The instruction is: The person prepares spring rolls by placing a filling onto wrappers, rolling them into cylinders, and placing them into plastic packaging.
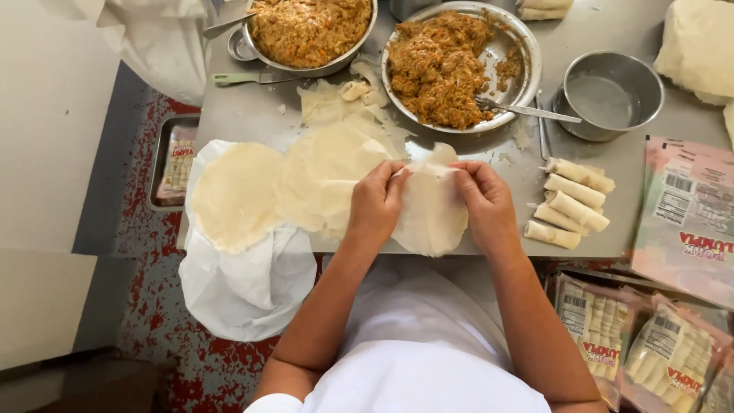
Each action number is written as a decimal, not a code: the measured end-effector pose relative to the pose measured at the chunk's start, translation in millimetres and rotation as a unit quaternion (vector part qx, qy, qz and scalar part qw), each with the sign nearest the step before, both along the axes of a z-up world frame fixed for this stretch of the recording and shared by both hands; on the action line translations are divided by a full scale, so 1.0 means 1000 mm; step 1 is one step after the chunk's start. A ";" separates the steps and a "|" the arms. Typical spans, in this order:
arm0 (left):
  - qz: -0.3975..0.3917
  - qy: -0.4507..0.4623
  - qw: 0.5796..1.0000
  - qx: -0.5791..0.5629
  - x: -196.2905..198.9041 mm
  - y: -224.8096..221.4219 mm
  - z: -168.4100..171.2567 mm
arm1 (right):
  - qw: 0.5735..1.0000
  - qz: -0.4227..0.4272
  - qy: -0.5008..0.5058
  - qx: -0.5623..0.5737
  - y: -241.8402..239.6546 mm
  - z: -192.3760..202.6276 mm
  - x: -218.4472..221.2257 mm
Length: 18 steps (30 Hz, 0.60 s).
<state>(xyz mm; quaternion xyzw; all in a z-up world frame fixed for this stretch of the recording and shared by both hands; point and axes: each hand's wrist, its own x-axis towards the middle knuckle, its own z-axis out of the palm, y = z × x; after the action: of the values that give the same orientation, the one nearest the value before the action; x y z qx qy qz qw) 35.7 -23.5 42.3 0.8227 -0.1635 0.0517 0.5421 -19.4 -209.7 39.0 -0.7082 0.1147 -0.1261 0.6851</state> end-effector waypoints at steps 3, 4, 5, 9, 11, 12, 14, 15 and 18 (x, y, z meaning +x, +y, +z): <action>0.011 0.020 1.000 0.007 -0.008 -0.016 0.000 | 0.999 0.007 -0.030 -0.019 0.028 0.012 0.000; 0.019 0.020 1.000 0.006 -0.013 -0.016 0.002 | 0.999 0.015 -0.031 -0.019 0.026 -0.002 0.001; 0.025 0.026 0.999 0.020 -0.015 -0.015 0.006 | 0.999 -0.005 -0.022 -0.031 0.024 -0.016 0.005; 0.079 0.019 0.995 0.054 -0.007 0.006 0.001 | 0.997 -0.065 -0.010 -0.051 0.017 -0.014 -0.001; 0.109 0.018 0.993 0.035 -0.001 0.019 -0.004 | 0.997 -0.069 0.005 -0.035 0.006 -0.005 0.002; 0.136 0.016 0.990 0.017 0.003 0.026 -0.006 | 0.997 -0.077 0.019 -0.017 0.001 0.000 0.003; 0.135 0.022 0.991 -0.005 0.004 0.024 -0.006 | 0.996 -0.082 0.013 -0.011 0.002 -0.002 0.003; 0.135 0.026 0.990 -0.028 0.005 0.024 -0.006 | 0.996 -0.087 0.005 -0.004 0.003 -0.002 0.004; 0.155 0.014 0.987 -0.027 0.007 0.041 0.019 | 0.994 -0.113 -0.004 -0.007 -0.005 -0.002 0.001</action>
<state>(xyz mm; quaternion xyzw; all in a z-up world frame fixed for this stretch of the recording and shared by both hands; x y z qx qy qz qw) 42.3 17.8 61.0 0.8237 -0.0252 0.1279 0.5519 -18.8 -214.6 37.1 -0.6948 0.1900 -0.2063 0.6622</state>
